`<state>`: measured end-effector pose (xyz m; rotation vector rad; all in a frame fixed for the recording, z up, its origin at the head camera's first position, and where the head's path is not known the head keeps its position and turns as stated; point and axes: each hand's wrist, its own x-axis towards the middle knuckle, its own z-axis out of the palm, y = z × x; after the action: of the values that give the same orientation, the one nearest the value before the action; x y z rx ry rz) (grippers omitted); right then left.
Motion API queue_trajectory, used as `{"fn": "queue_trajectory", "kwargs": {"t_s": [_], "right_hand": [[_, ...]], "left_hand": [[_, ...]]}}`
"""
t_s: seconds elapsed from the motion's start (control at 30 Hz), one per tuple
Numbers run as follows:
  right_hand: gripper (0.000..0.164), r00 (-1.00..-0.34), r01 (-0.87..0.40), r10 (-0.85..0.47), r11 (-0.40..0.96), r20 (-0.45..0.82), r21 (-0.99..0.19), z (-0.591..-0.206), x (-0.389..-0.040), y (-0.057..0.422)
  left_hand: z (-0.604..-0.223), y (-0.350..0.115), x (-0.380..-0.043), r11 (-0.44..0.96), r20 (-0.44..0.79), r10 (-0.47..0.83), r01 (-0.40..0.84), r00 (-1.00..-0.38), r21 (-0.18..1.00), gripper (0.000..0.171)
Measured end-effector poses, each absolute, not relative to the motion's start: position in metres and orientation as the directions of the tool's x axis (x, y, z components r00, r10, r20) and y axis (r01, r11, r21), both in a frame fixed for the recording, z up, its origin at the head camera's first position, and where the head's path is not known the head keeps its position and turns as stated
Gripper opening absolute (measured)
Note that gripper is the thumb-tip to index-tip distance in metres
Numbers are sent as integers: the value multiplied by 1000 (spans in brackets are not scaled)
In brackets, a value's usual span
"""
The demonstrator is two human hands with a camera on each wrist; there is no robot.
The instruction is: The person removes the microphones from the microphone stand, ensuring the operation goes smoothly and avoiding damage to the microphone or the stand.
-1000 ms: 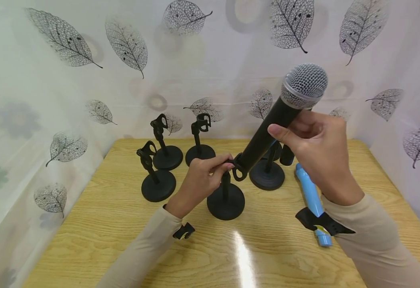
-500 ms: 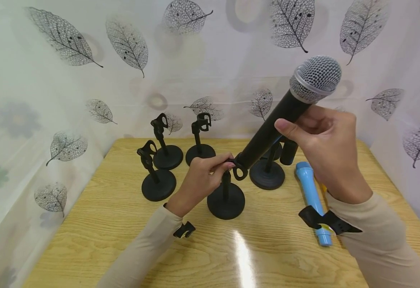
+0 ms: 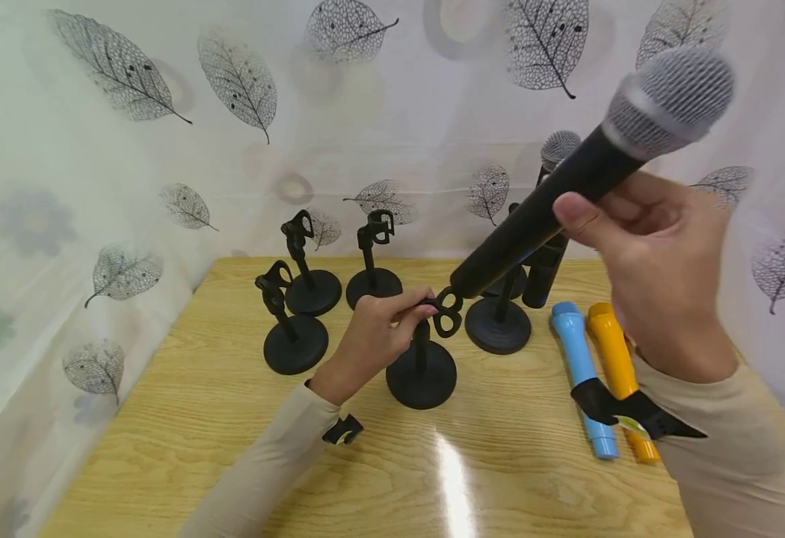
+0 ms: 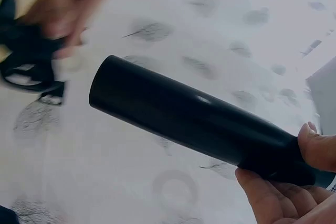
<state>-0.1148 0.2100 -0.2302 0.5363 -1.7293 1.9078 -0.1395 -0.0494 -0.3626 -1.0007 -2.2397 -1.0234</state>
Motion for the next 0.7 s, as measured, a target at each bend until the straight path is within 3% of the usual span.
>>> {"fn": "queue_trajectory", "kwargs": {"t_s": [0.1, 0.3, 0.5, 0.7], "right_hand": [[33, -796, -605, 130, -171, 591, -778, -225, -116, 220], [34, -814, -579, 122, -86, 568, -811, -227, -115, 233], [36, -838, -528, 105, 90, 535, -845, -233, -113, 245], [32, -871, -398, 102, 430, 481, -810, -240, -107, 254]], "left_hand": [[-363, -52, -139, 455, 663, 419, 775, -620, 438, 8], [-363, -56, -139, 444, 639, 427, 764, -640, 467, 12], [-365, -54, -137, 441, 611, 405, 731, -680, 521, 21], [-372, -53, -134, 406, 545, 369, 658, -753, 634, 36]]}}
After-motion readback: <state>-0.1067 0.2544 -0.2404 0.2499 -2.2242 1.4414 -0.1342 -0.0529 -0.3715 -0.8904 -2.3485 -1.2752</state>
